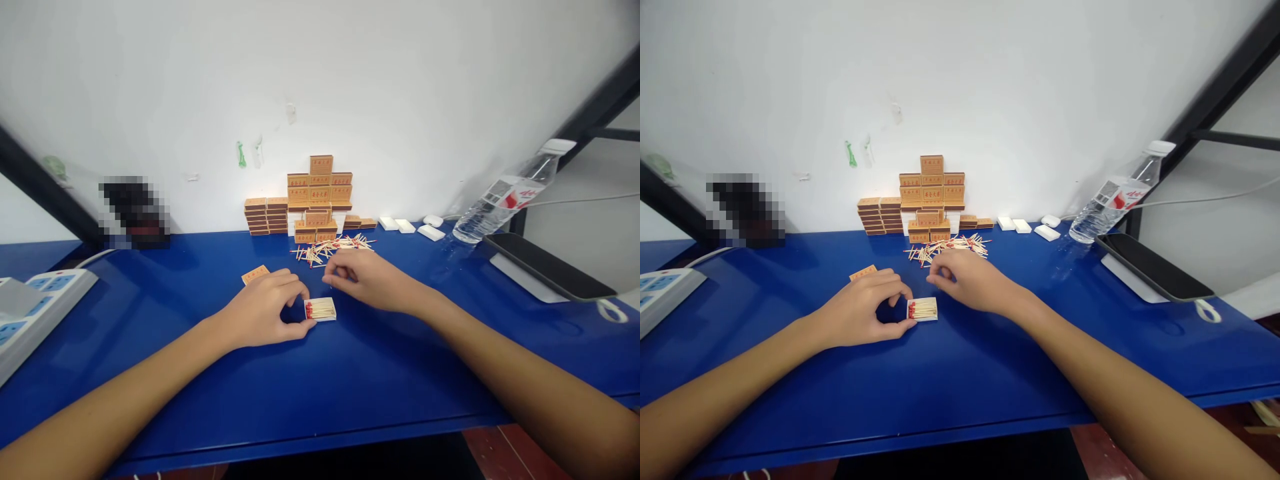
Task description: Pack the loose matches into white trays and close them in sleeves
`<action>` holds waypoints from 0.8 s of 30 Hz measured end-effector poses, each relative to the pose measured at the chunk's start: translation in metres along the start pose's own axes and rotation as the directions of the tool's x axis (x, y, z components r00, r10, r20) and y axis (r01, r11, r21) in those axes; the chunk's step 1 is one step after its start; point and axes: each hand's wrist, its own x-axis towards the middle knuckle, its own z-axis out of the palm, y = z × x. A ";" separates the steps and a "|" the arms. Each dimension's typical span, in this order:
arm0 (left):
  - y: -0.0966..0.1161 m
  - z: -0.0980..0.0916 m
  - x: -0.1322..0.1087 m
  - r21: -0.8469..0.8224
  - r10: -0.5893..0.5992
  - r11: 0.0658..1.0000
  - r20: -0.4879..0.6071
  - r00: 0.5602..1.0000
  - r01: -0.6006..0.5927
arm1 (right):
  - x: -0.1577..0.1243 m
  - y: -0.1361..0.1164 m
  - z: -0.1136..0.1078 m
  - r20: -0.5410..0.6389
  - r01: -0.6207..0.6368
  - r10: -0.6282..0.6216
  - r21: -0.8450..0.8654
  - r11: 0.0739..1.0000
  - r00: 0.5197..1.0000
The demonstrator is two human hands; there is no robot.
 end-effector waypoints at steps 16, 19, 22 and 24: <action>0.000 0.002 0.001 -0.013 -0.033 0.999 -0.075 0.997 0.032 | 0.012 0.027 0.005 -0.039 -0.088 0.087 -0.025 0.996 0.995; -0.001 0.000 0.002 -0.006 -0.093 0.996 -0.171 0.981 0.094 | 0.009 0.027 -0.002 -0.096 -0.118 0.126 0.087 0.989 0.987; -0.005 -0.001 0.003 0.008 -0.141 0.989 -0.212 0.967 0.146 | 0.007 0.027 -0.004 -0.114 -0.116 0.134 0.156 0.981 0.984; -0.007 -0.001 0.003 0.024 -0.149 0.987 -0.206 0.967 0.158 | 0.006 0.024 -0.004 -0.079 -0.121 0.133 0.142 0.982 0.988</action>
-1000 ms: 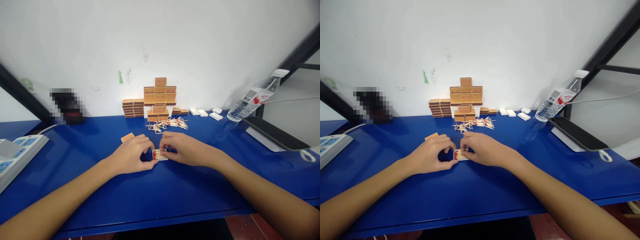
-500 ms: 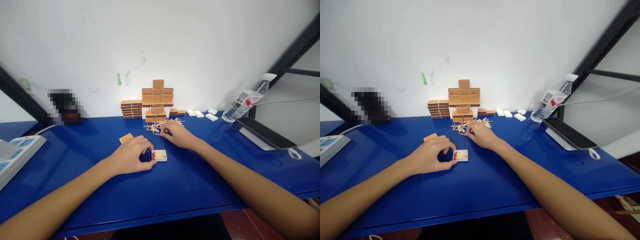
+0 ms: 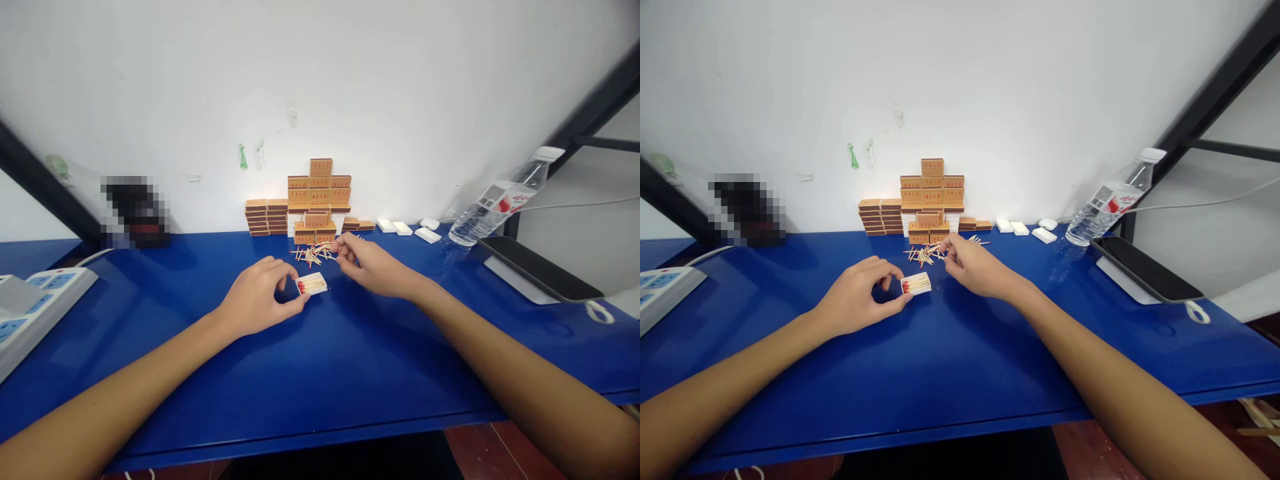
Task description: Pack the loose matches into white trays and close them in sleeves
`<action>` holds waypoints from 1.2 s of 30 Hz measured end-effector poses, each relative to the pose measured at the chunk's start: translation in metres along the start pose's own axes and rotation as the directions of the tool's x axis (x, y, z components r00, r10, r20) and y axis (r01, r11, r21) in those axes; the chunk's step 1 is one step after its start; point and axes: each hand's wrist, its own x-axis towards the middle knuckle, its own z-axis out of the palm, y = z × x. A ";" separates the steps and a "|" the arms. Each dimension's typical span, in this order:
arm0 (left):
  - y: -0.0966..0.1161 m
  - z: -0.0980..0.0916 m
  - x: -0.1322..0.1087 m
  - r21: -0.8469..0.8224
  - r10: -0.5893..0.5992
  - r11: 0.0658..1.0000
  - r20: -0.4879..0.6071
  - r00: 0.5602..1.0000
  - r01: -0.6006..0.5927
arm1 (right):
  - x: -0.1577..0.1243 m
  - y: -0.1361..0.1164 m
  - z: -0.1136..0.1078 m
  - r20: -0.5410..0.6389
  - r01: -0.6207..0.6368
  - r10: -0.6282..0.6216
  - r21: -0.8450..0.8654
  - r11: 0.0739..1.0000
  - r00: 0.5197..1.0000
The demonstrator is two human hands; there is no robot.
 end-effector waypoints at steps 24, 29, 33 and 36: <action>0.003 0.005 -0.002 0.103 0.075 0.991 0.116 0.990 -0.087 | -0.012 -0.042 0.016 0.135 0.011 -0.037 0.185 0.983 0.990; 0.004 0.005 -0.003 0.119 0.058 0.991 0.074 0.996 -0.067 | -0.014 -0.050 0.017 0.156 -0.047 0.011 0.232 0.971 0.988; 0.003 0.006 -0.003 0.122 0.062 0.990 0.073 0.995 -0.070 | -0.014 -0.051 0.015 0.094 -0.024 0.008 0.169 0.985 0.996; 0.004 0.005 -0.003 0.117 0.057 0.991 0.086 0.995 -0.067 | -0.013 -0.045 0.012 0.037 0.060 -0.062 0.049 0.997 0.997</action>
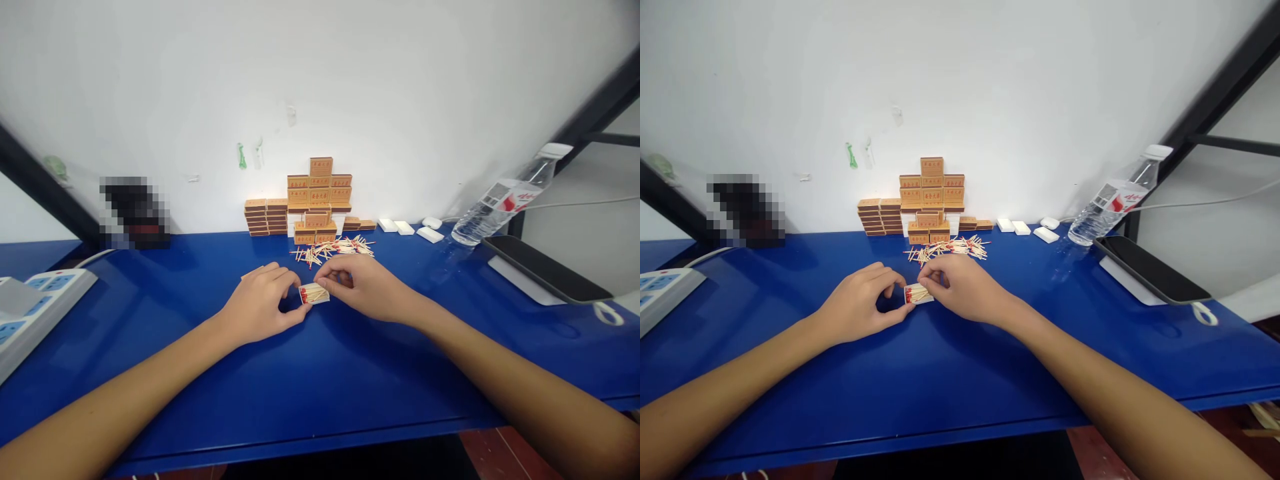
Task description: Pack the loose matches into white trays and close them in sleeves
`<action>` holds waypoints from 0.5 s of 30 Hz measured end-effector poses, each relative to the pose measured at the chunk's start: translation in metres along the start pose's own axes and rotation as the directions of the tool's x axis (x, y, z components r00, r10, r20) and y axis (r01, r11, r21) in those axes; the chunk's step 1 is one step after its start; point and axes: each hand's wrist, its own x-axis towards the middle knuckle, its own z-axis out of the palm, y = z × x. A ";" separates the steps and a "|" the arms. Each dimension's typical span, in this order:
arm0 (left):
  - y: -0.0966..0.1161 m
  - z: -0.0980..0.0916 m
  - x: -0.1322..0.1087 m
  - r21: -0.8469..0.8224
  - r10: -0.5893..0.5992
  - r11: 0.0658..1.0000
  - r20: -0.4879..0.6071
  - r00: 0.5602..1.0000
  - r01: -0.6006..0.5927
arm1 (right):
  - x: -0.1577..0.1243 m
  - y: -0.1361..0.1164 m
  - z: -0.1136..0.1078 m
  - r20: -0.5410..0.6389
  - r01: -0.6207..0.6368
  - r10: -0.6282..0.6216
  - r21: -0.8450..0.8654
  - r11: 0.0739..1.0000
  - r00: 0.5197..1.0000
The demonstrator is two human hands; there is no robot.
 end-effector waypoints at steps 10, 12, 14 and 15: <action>0.000 0.000 0.000 -0.005 0.006 1.000 0.028 1.000 -0.006 | -0.003 0.013 -0.004 0.186 0.072 -0.043 -0.148 0.986 0.982; 0.000 0.000 0.000 -0.006 0.020 1.000 0.025 0.999 -0.020 | -0.004 0.010 -0.003 0.200 0.075 -0.049 -0.126 0.989 0.979; 0.000 0.001 0.000 -0.003 0.028 1.000 0.020 0.999 -0.028 | -0.005 0.009 -0.003 0.208 0.083 -0.059 -0.109 0.991 0.976; 0.000 0.001 0.000 -0.001 0.029 1.000 0.019 0.999 -0.029 | -0.005 0.009 -0.003 0.207 0.091 -0.068 -0.103 0.990 0.976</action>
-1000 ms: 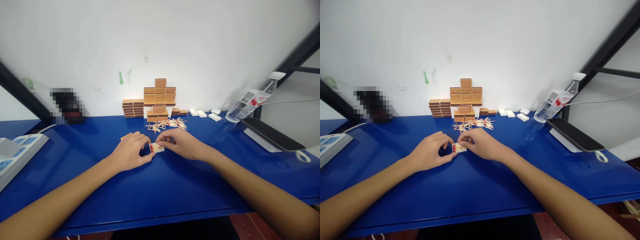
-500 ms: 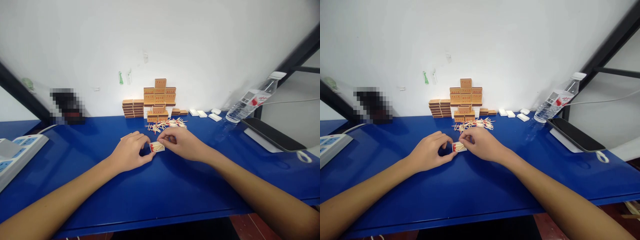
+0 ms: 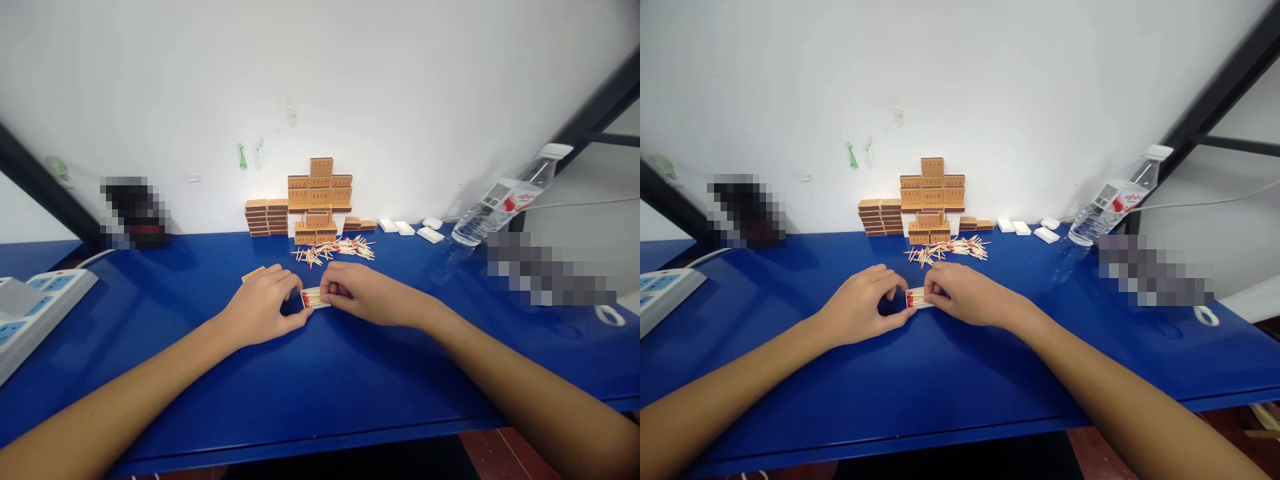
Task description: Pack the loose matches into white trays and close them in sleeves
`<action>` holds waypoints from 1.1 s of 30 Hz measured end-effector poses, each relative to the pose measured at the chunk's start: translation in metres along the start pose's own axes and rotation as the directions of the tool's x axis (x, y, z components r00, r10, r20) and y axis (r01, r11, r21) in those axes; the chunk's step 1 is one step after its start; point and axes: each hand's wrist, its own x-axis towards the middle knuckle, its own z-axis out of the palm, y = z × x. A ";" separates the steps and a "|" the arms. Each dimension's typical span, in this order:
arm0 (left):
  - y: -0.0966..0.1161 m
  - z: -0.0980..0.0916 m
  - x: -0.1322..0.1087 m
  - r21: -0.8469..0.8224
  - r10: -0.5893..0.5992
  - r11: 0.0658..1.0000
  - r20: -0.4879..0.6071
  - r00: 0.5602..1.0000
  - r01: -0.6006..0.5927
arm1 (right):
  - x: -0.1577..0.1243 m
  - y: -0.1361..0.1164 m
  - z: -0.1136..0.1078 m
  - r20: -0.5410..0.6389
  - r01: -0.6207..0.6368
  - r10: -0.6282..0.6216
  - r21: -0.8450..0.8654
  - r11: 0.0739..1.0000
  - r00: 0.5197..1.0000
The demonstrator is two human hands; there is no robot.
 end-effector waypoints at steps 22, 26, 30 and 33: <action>-0.002 0.001 -0.003 -0.077 0.102 0.992 -0.005 0.995 -0.102 | 0.091 0.024 0.001 -0.093 -0.333 0.320 -0.279 0.901 0.943; -0.002 0.001 -0.003 -0.069 0.101 0.992 -0.008 0.995 -0.101 | 0.081 0.026 -0.003 -0.046 -0.294 0.292 -0.242 0.925 0.955; -0.003 0.003 -0.001 -0.056 0.087 0.995 -0.002 0.996 -0.087 | 0.060 0.030 -0.007 -0.034 -0.252 0.250 -0.175 0.952 0.968; -0.004 0.002 -0.001 -0.047 0.077 0.996 -0.005 0.997 -0.077 | 0.043 0.035 -0.008 -0.057 -0.185 0.181 -0.081 0.979 0.982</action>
